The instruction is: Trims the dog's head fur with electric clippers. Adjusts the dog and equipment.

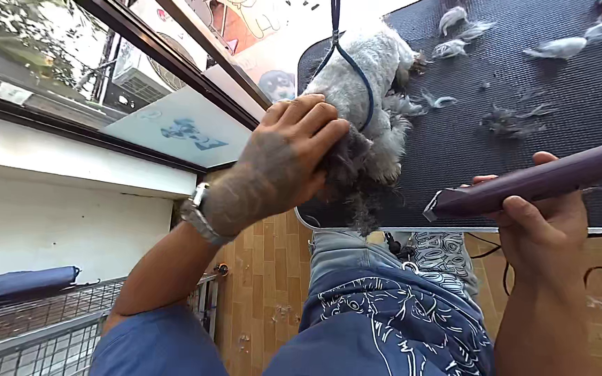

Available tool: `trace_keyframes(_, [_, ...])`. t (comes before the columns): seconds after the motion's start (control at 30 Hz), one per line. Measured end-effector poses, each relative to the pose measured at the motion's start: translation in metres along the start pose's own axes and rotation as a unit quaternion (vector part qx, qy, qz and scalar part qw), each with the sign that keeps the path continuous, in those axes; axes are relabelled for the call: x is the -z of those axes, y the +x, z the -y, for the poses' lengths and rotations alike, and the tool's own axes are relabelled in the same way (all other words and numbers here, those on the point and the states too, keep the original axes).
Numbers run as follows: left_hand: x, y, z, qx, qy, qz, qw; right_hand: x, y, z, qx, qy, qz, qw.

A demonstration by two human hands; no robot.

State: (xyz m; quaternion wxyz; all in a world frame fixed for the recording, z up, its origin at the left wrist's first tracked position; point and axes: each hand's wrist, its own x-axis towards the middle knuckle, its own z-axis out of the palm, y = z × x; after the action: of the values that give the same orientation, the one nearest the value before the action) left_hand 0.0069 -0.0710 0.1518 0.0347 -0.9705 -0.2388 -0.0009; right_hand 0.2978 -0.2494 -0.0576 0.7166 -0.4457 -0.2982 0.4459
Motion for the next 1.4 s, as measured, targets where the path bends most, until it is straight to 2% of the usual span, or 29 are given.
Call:
trace_keyframes(0.1, [-0.021,0.018,-0.026,0.049,0.086,-0.074,0.992,0.001,-0.004,-0.003,-0.003,0.003,-0.005,1.000])
trace_keyframes(0.2, [-0.040,0.030,-0.038,0.083,0.107,-0.112,0.984,0.008,-0.006,-0.004,0.005,0.011,-0.019,1.000])
trace_keyframes(0.33, [-0.054,0.030,-0.036,0.139,0.011,-0.156,0.978,0.024,-0.011,-0.003,-0.001,0.037,-0.040,0.998])
trace_keyframes(0.43, [-0.062,0.030,-0.032,0.203,-0.080,-0.202,0.955,0.026,-0.009,-0.008,-0.014,0.047,-0.070,0.996])
trace_keyframes(0.6, [-0.059,0.021,-0.046,0.262,-0.158,-0.184,0.934,0.010,-0.004,-0.021,-0.035,0.081,-0.076,0.993])
trace_keyframes(0.7, [-0.060,0.027,-0.048,0.283,-0.129,-0.169,0.935,0.001,0.000,-0.015,-0.014,0.164,-0.037,0.986])
trace_keyframes(0.8, [-0.067,0.033,-0.048,0.315,-0.069,-0.163,0.932,-0.002,0.009,-0.001,0.011,0.130,-0.005,0.991])
trace_keyframes(0.9, [-0.074,0.029,-0.059,0.336,-0.061,-0.182,0.922,-0.005,0.018,0.000,0.029,0.113,0.006,0.993])
trace_keyframes(1.03, [-0.080,0.032,-0.058,0.382,-0.123,-0.236,0.885,-0.016,0.024,0.001,0.050,0.115,0.007,0.992])
trace_keyframes(1.13, [-0.077,0.048,-0.052,0.363,-0.130,-0.248,0.889,-0.024,0.025,0.006,0.075,0.067,0.036,0.994])
trace_keyframes(1.27, [-0.071,0.085,-0.053,0.292,-0.081,-0.219,0.928,-0.023,0.029,0.016,0.177,-0.027,0.100,0.979])
trace_keyframes(1.33, [-0.063,0.092,-0.062,0.261,-0.107,-0.161,0.946,-0.019,0.036,0.025,0.260,-0.079,0.131,0.953])
trace_keyframes(1.4, [-0.059,0.099,-0.059,0.245,-0.159,-0.143,0.946,-0.014,0.042,0.032,0.350,-0.176,0.179,0.903])
